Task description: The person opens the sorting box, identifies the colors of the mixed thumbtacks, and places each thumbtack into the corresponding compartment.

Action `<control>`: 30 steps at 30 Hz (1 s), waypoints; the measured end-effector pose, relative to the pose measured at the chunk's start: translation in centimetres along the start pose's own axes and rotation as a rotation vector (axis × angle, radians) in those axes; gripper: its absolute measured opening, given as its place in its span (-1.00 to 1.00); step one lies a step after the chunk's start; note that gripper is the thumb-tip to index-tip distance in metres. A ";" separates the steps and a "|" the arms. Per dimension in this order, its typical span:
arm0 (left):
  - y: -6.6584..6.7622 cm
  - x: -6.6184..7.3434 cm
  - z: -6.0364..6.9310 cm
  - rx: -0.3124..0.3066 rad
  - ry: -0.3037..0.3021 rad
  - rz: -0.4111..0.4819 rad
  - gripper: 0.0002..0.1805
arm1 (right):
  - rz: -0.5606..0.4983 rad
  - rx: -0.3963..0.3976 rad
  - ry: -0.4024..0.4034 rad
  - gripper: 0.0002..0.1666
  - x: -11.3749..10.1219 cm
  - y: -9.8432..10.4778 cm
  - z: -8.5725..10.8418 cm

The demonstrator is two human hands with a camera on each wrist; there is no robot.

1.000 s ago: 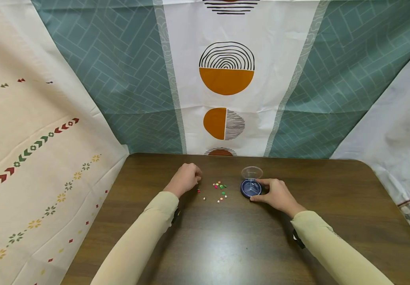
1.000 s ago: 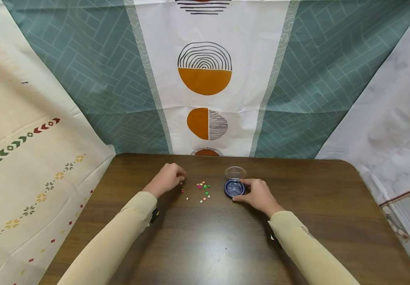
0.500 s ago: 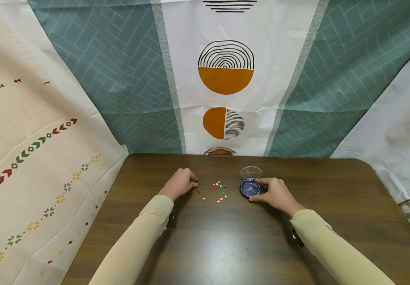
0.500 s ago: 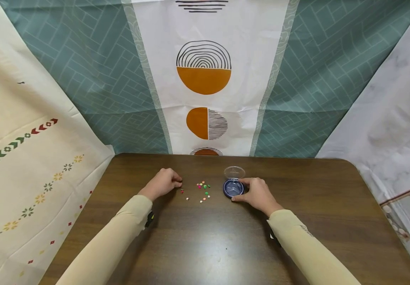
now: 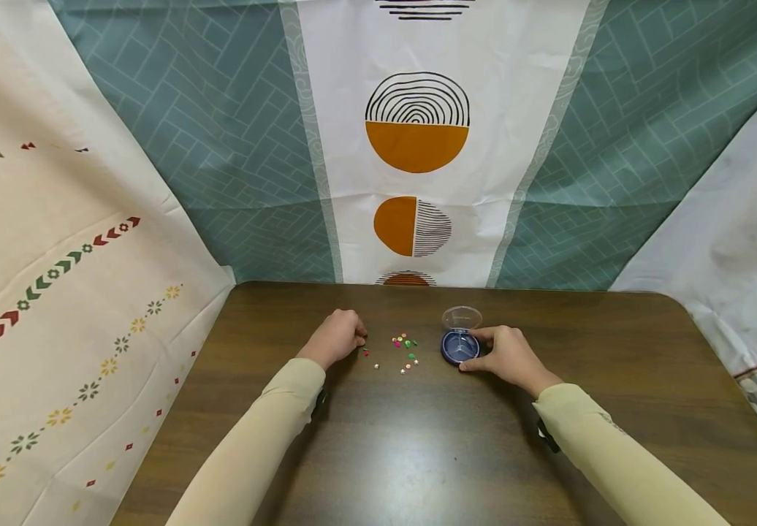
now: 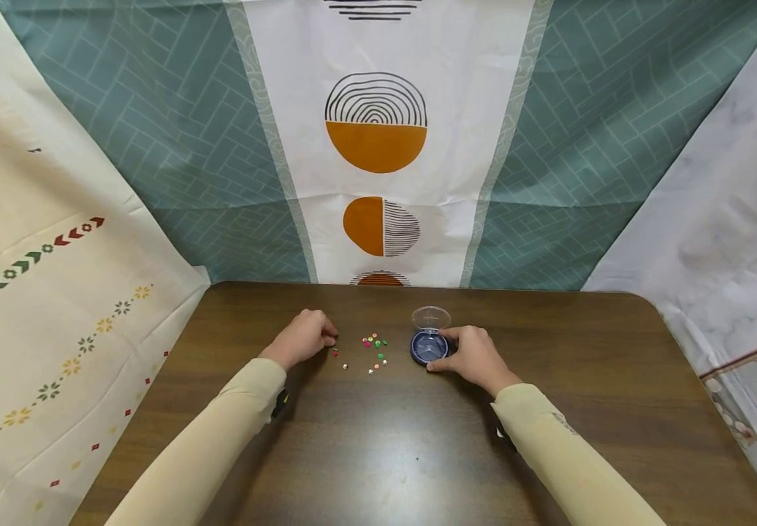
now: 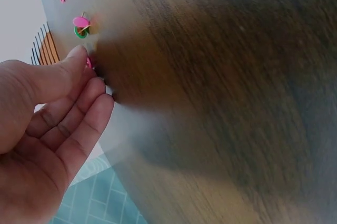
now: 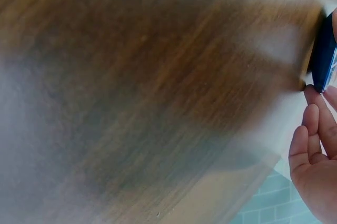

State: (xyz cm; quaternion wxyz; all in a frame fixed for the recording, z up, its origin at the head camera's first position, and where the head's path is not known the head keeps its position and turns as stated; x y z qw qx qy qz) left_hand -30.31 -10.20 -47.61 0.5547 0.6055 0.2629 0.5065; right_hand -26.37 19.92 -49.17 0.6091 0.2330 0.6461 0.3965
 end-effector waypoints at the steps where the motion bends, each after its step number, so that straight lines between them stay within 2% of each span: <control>1: 0.1 0.0 0.0 0.002 0.001 -0.005 -0.91 | 0.003 -0.002 -0.002 -0.09 0.0 0.0 -0.1; 9: 0.1 -0.1 -0.2 0.014 -0.002 -0.052 -0.92 | 0.009 -0.037 -0.027 -0.07 -0.2 0.0 -0.2; 18: -0.1 0.3 -0.1 0.041 -0.013 -0.066 -0.92 | -0.004 -0.040 -0.038 -0.08 -0.1 0.1 0.1; 23: -0.1 0.2 -0.3 0.042 -0.001 -0.061 -0.91 | -0.009 -0.044 -0.047 -0.08 -0.1 0.1 0.1; 30: 0.6 0.7 -0.9 0.097 -0.007 -0.018 -0.86 | -0.009 -0.039 -0.056 -0.09 -0.2 0.2 -0.1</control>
Point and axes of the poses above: each hand's wrist, its own z-axis away from the middle knuckle, its own y-axis out of the back of the hand, x = y × z, the point moved 6 cm from there along -z, towards the middle knuckle, and after that the axes turned 3 degrees about -x, right-handed, at the moved point
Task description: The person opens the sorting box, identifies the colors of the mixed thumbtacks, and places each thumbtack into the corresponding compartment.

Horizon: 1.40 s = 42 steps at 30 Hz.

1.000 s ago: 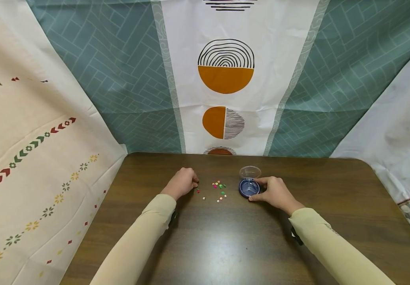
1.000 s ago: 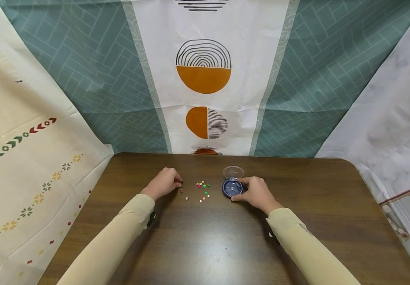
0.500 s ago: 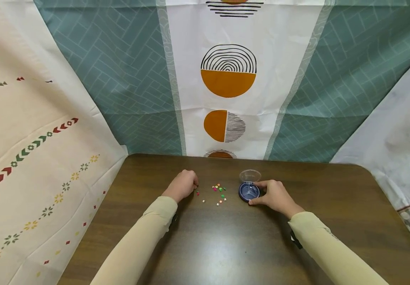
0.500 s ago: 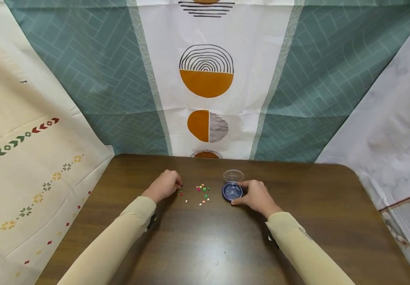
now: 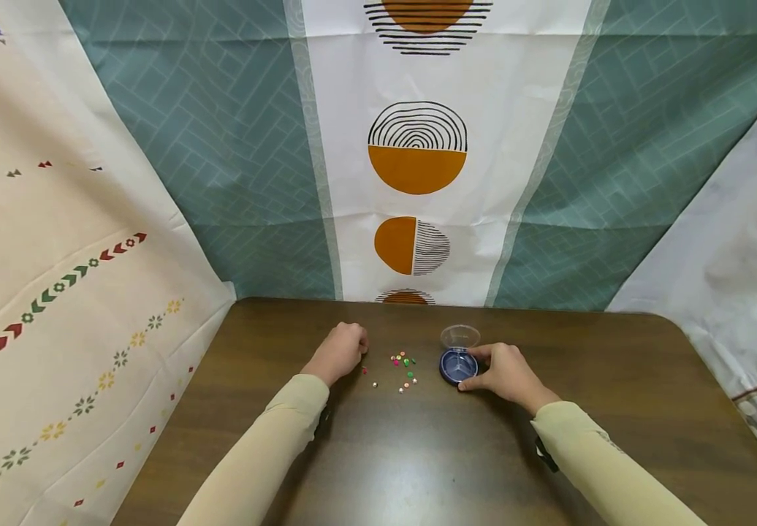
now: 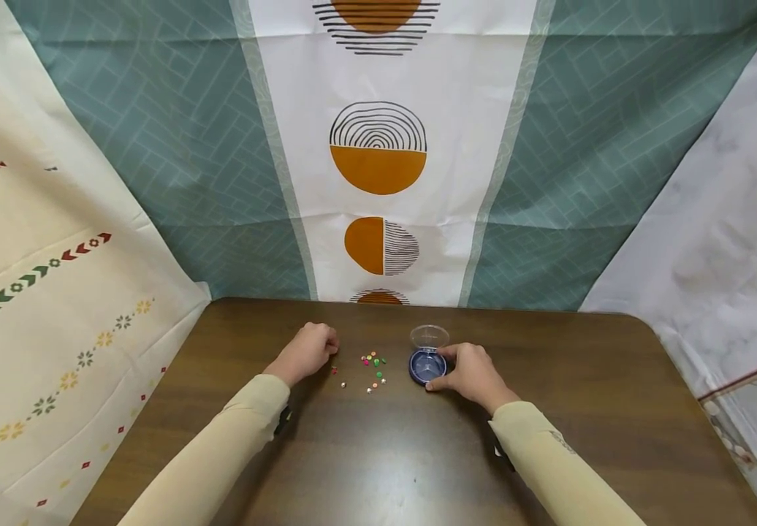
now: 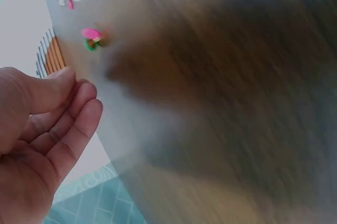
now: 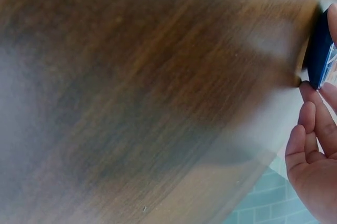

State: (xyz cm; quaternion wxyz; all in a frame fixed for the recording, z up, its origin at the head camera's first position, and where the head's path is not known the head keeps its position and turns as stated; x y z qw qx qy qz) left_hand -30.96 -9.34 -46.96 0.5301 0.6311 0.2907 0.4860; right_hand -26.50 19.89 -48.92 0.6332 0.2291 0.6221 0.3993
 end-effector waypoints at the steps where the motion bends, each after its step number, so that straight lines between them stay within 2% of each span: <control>1: 0.1 0.2 -0.1 0.012 0.000 0.015 -0.87 | -0.001 -0.003 -0.002 -0.08 0.0 -0.1 0.0; 5: 0.3 1.3 -0.4 0.063 -0.020 0.069 -0.90 | 0.004 -0.005 -0.002 -0.07 0.2 -0.2 0.0; 10: 0.5 3.4 -1.2 0.101 -0.074 0.081 -0.83 | 0.009 0.008 0.012 -0.08 0.3 -0.1 -0.2; 16: 0.3 6.1 -2.2 0.099 -0.076 0.169 -0.87 | 0.009 0.015 0.018 -0.08 0.1 0.1 -0.4; 21: -0.3 8.5 -2.7 0.091 -0.124 0.218 -0.85 | -0.001 0.017 0.014 -0.09 0.1 0.1 -0.4; 26: -1.2 10.7 -2.9 0.067 -0.211 0.196 -0.85 | -0.008 0.010 -0.001 -0.08 0.2 -0.1 -0.3; 30: -2.0 12.0 -3.1 0.045 -0.263 0.157 -0.85 | -0.015 0.006 -0.012 -0.10 0.3 -0.1 -0.3; 37: -3.4 13.0 -3.4 -0.002 -0.283 0.090 -0.83 | -0.022 0.010 -0.005 -0.13 0.3 -0.1 -0.3; 42: -3.5 13.4 -3.6 0.001 -0.302 0.052 -0.83 | -0.020 0.024 0.015 -0.14 0.1 0.1 -0.4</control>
Point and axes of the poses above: each hand's wrist, its own z-axis away from the middle knuckle, its own y-axis out of the back of the hand, x = y × z, the point moved 6 cm from there along -z, towards the middle knuckle, and after that the axes turned 3 degrees about -x, right-handed, at the moved point
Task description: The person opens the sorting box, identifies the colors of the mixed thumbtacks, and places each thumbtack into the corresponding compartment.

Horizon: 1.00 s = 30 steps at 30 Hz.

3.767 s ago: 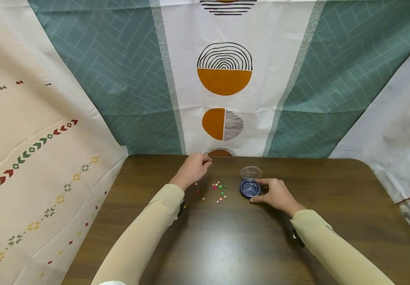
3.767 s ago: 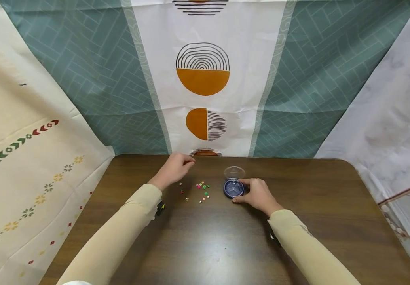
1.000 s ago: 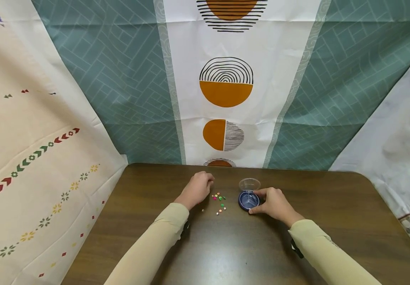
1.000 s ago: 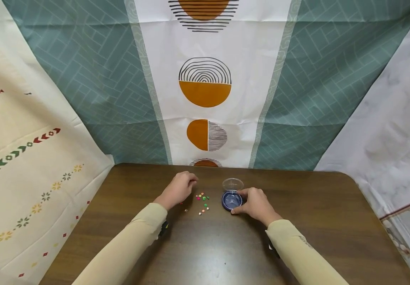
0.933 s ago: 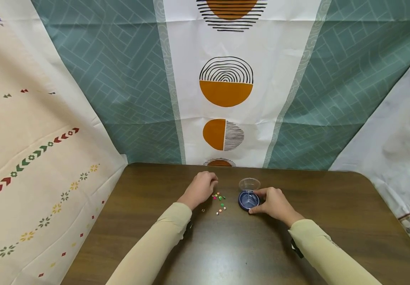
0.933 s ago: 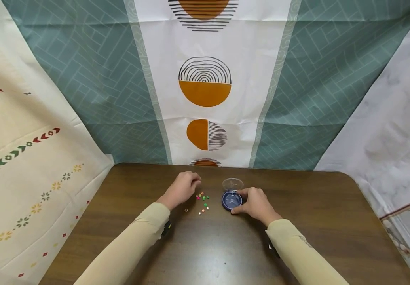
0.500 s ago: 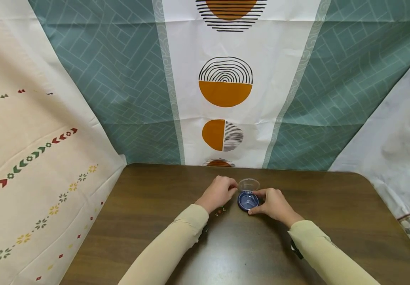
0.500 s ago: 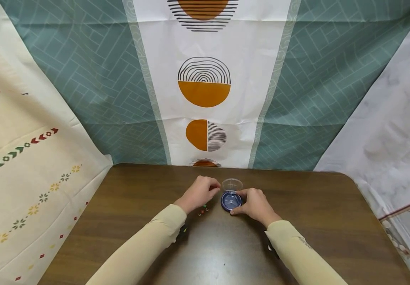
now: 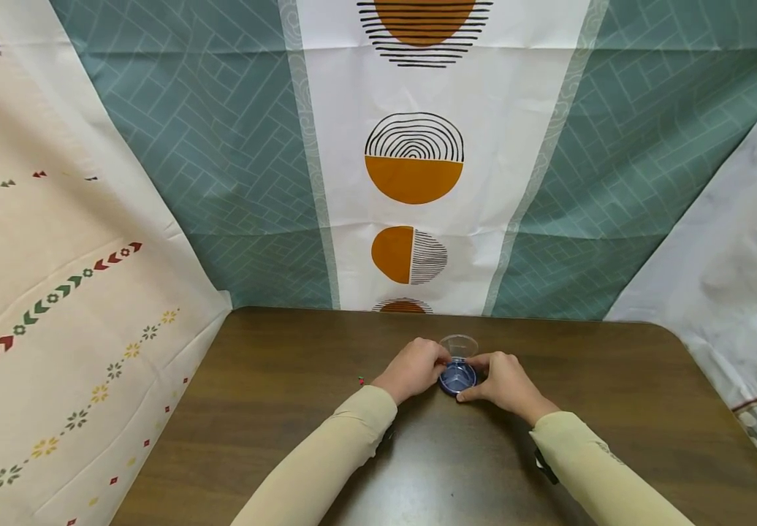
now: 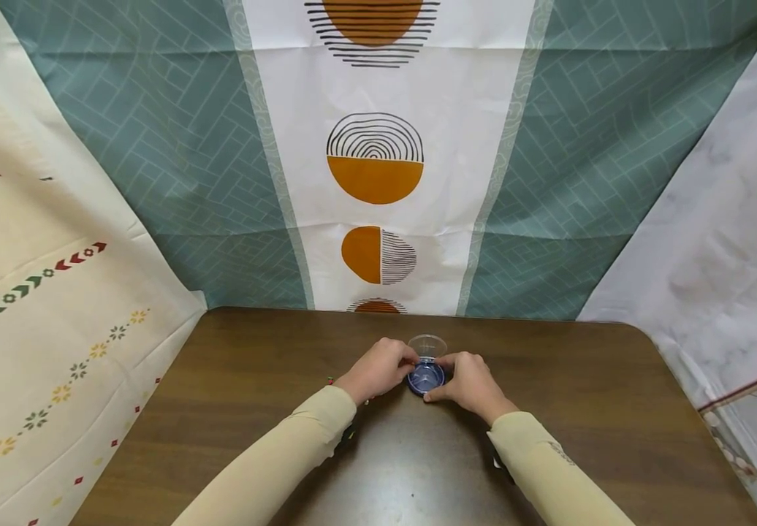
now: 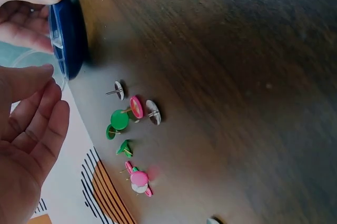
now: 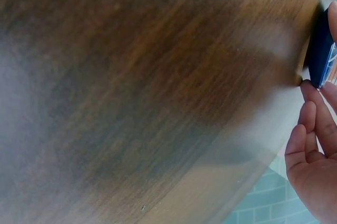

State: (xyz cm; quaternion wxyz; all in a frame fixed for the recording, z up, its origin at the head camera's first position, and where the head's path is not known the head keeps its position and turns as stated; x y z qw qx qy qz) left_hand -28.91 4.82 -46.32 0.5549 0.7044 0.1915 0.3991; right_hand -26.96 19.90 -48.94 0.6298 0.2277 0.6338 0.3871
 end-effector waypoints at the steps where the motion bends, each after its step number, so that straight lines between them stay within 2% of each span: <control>1: 0.0 0.1 0.0 -0.004 0.003 -0.004 -0.83 | 0.000 0.000 0.000 -0.15 0.0 0.0 0.0; 9: -0.2 0.1 -0.2 -0.016 0.018 -0.037 -0.83 | -0.004 0.000 -0.006 -0.15 -0.1 0.0 0.0; 14: -0.2 0.0 -0.4 -0.022 0.027 -0.019 -0.82 | -0.006 -0.006 -0.014 -0.15 0.1 0.0 0.0; 17: 0.3 -0.3 -0.3 -0.001 0.028 -0.006 -0.82 | -0.001 -0.008 -0.014 -0.14 0.0 0.0 -0.1; 20: 1.5 -1.1 -0.2 0.035 0.028 0.012 -0.84 | 0.013 -0.003 -0.014 -0.13 0.0 0.1 -0.1; 23: 3.3 -2.1 0.1 0.074 0.045 0.038 -0.84 | 0.024 -0.003 -0.013 -0.11 0.0 0.1 -0.1; 27: 5.7 -3.7 0.7 0.109 0.102 0.073 -0.83 | 0.028 -0.013 -0.012 -0.10 0.0 0.0 -0.1; 30: 6.6 -5.1 1.4 0.110 0.158 0.081 -0.83 | 0.031 -0.016 -0.012 -0.09 0.0 0.0 -0.1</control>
Point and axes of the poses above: each hand's wrist, its own z-axis away from the middle knuckle, its own y-axis out of the back of the hand, x = y × z, the point moved 6 cm from there along -z, towards the middle knuckle, and after that the axes turned 3 degrees about -x, right-handed, at the moved point
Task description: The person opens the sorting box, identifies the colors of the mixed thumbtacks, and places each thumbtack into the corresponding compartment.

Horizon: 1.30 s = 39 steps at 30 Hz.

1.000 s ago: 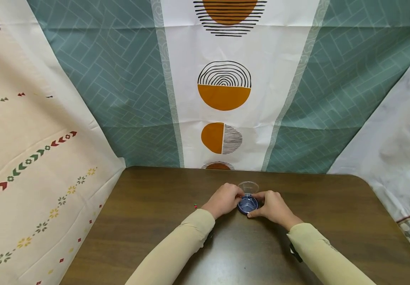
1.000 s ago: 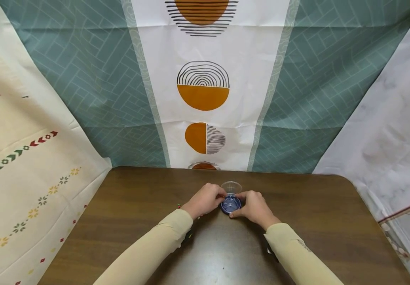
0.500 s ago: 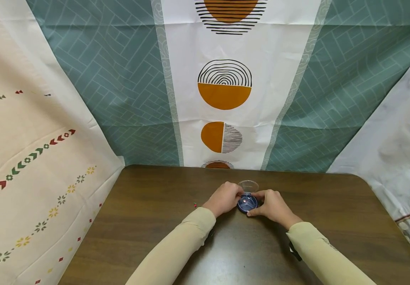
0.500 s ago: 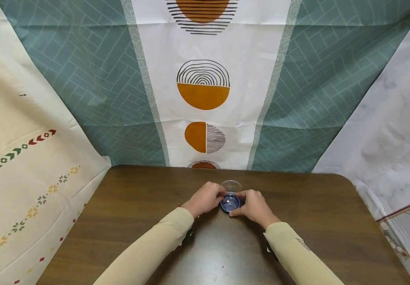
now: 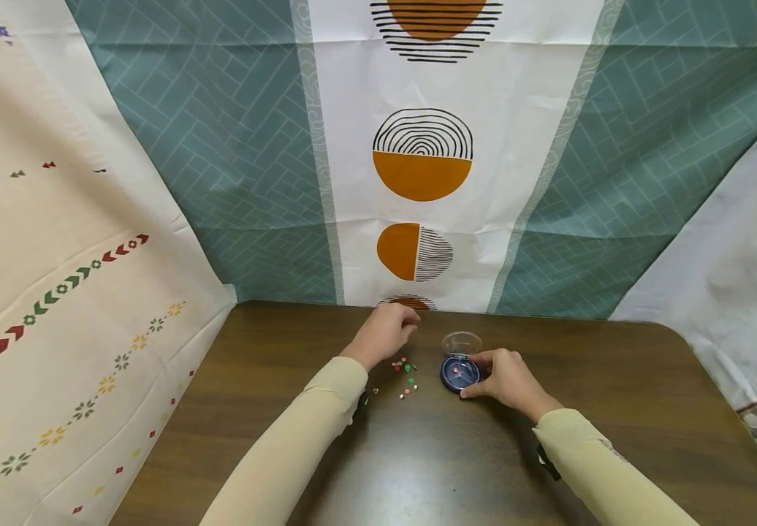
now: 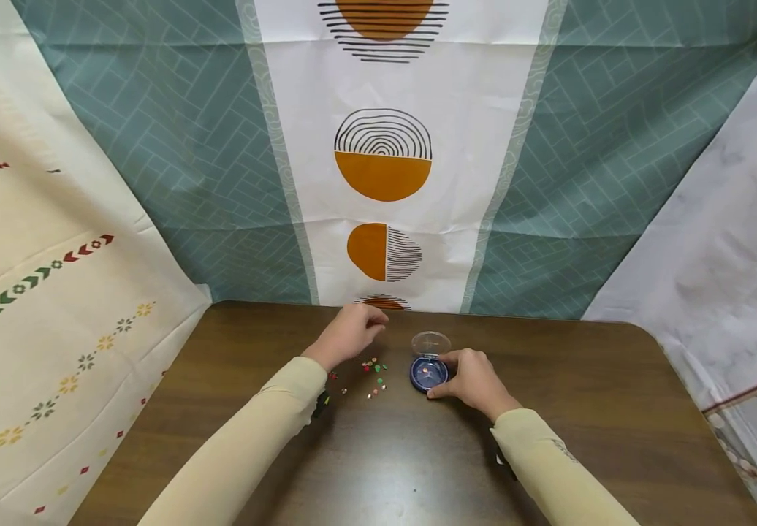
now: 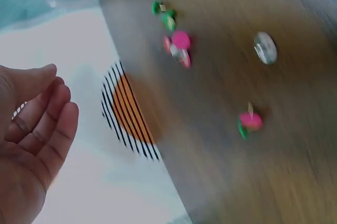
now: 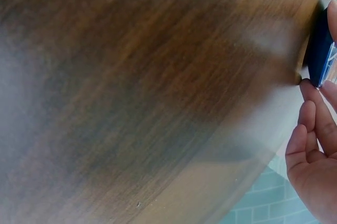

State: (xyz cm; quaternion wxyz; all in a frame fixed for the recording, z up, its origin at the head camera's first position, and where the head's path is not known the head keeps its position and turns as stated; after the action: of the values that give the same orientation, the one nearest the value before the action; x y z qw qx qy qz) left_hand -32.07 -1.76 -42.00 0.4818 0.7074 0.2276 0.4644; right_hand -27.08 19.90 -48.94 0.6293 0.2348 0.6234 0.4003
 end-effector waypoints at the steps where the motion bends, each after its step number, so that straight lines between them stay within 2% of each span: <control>1: 0.2 -0.4 0.1 -0.005 0.016 -0.004 -0.82 | 0.001 -0.001 0.000 -0.09 0.1 0.0 0.0; 5: 0.2 -2.2 1.0 -0.037 0.063 -0.009 -0.81 | -0.004 -0.007 -0.011 -0.08 0.3 0.0 0.1; 10: -0.5 -4.5 2.2 -0.090 0.098 -0.003 -0.85 | -0.012 -0.014 -0.009 -0.08 0.3 0.1 0.1; 14: -0.7 -6.4 3.8 -0.131 0.105 0.016 -0.90 | -0.004 -0.012 -0.004 -0.08 0.2 -0.1 0.0; 17: -0.9 -7.2 5.1 -0.165 0.101 0.029 -0.94 | -0.006 -0.013 -0.010 -0.08 0.1 0.0 0.0; 20: -1.5 -7.4 6.0 -0.214 0.100 0.049 -0.95 | -0.008 -0.009 -0.014 -0.09 0.2 0.3 0.1; 25: -2.3 -7.4 6.6 -0.269 0.098 0.068 -0.96 | -0.003 -0.008 -0.012 -0.11 0.3 0.4 0.2; 34: -2.4 -7.1 6.9 -0.283 0.054 -0.031 -0.94 | -0.022 -0.019 -0.013 -0.10 0.1 0.2 0.2; 39: -2.6 -7.0 6.9 -0.268 0.033 -0.085 -0.94 | -0.017 -0.018 -0.011 -0.10 0.0 0.0 0.1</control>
State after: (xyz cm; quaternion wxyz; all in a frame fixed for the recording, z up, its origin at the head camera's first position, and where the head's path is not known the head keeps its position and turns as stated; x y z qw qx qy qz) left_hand -28.96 -9.28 -48.12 0.5874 0.6185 0.2013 0.4815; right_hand -26.97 19.95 -48.94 0.6382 0.2263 0.6181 0.3992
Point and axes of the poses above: each hand's wrist, its own z-axis away from the middle knuckle, its own y-axis out of the back of the hand, x = y × z, the point moved 6 cm from there along -z, towards the middle knuckle, and after that the axes turned 3 degrees about -x, right-handed, at the moved point
